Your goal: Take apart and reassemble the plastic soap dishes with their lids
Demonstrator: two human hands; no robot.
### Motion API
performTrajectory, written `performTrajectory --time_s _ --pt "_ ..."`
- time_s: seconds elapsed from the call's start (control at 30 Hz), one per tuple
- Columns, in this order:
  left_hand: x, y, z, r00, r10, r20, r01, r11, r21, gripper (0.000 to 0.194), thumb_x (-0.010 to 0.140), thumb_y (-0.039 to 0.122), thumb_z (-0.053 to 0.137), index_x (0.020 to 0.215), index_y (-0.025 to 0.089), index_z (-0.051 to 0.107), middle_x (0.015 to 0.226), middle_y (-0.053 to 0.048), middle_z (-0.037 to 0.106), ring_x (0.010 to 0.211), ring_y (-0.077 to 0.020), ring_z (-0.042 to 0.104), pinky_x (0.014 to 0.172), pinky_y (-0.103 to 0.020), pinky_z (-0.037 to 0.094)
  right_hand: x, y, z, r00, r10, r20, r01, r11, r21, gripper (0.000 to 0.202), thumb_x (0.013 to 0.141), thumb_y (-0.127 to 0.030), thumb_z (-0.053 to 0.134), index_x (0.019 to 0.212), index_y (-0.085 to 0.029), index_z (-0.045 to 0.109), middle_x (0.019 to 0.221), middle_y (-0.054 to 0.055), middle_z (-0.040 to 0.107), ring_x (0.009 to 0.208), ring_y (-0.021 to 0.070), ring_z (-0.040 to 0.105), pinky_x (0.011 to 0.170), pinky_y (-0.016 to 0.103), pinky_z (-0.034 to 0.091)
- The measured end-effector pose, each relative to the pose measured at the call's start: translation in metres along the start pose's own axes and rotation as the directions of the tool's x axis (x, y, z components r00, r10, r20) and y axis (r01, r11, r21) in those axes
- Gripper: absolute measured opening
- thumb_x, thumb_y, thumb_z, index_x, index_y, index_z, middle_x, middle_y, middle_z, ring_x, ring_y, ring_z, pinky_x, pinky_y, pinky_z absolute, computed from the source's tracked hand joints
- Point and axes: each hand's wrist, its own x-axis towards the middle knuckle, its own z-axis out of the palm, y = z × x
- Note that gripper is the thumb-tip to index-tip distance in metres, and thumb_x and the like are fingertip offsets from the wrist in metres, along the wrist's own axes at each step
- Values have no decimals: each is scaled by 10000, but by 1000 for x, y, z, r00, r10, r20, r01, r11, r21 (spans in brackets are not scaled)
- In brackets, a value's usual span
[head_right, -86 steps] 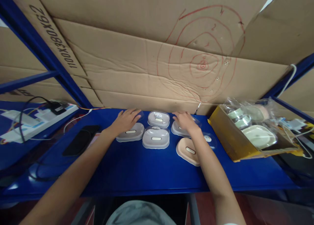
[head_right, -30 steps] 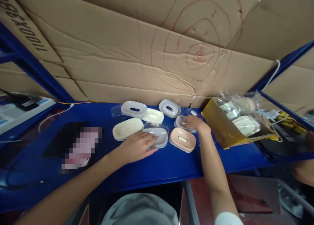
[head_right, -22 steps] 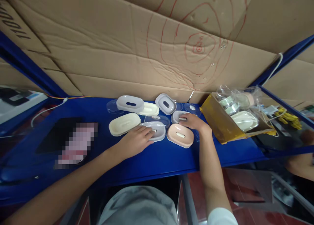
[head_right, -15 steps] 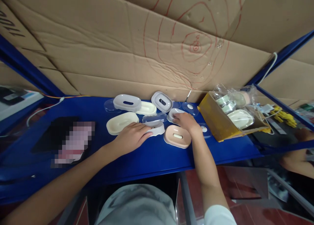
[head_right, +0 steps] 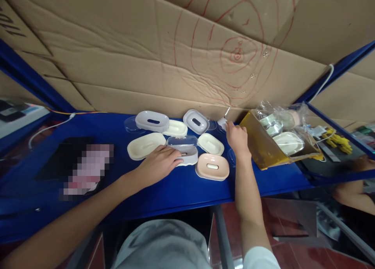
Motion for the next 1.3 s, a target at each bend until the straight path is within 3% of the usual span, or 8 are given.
performTrajectory --time_s 0.17,0.27,0.37,0.53,0.8,0.9,1.13,1.3 --pt "1 0 4 1000 -10 -9 10 1000 6 176 1106 307 589 983 187 626 886 -59 761 887 -254 741 884 -395 465 -26 -2 -2 994 -72 -78 78 995 70 422 1099 -328 476 1475 -202 620 1488 170 686 1384 362 616 1113 520 461" --pt "3 -3 6 999 -33 -33 33 999 3 162 1107 295 583 992 189 624 876 -50 760 885 -249 742 887 -391 469 -82 -4 -4 967 -230 -105 252 916 313 389 1121 -397 450 1391 -241 684 1400 127 747 1307 317 683 1086 482 513" --pt "4 -9 1 996 -61 -72 61 998 -7 178 1123 305 542 1025 186 630 938 -68 770 949 -263 740 902 -400 472 -143 -9 5 908 -419 25 364 816 449 396 1076 -468 583 1443 -344 666 1458 80 719 1367 331 659 1132 530 507" --pt "5 -29 -9 970 -132 -204 138 990 15 201 1127 312 510 1056 191 654 1040 -118 781 1058 -310 722 969 -443 451 -187 -18 23 923 -382 -31 356 824 441 440 1087 -390 569 1524 -369 612 1484 102 697 1390 357 643 1089 596 525" --pt "5 -55 1 953 -216 -212 243 964 107 217 1095 248 514 1138 148 702 1032 -164 789 1049 -349 722 993 -496 436 -159 -14 26 910 -372 -183 415 834 363 433 1127 -386 480 1534 -300 601 1457 105 721 1325 314 687 1075 501 497" --pt "3 -54 2 948 -229 -221 259 959 118 236 1082 215 512 1194 147 707 1069 -163 791 1078 -345 718 1043 -522 421 -122 -14 28 897 -352 -266 418 872 256 425 1129 -368 467 1503 -239 623 1469 137 710 1354 309 660 1124 495 425" --pt "3 -54 -8 911 -300 -281 341 934 108 270 1098 201 454 1155 162 714 1106 -162 790 1087 -346 710 1052 -547 420 -16 -8 31 901 -352 -253 403 895 192 431 1057 -169 418 1380 -191 703 1426 155 732 1379 320 616 1209 551 305" --pt "4 -57 -12 871 -379 -313 417 907 62 290 1124 263 435 1241 146 673 1187 -181 766 1129 -359 698 1054 -535 423 -19 -13 38 903 -345 -256 402 889 221 632 958 -69 423 1562 -184 571 1539 173 638 1462 338 531 1200 565 341"
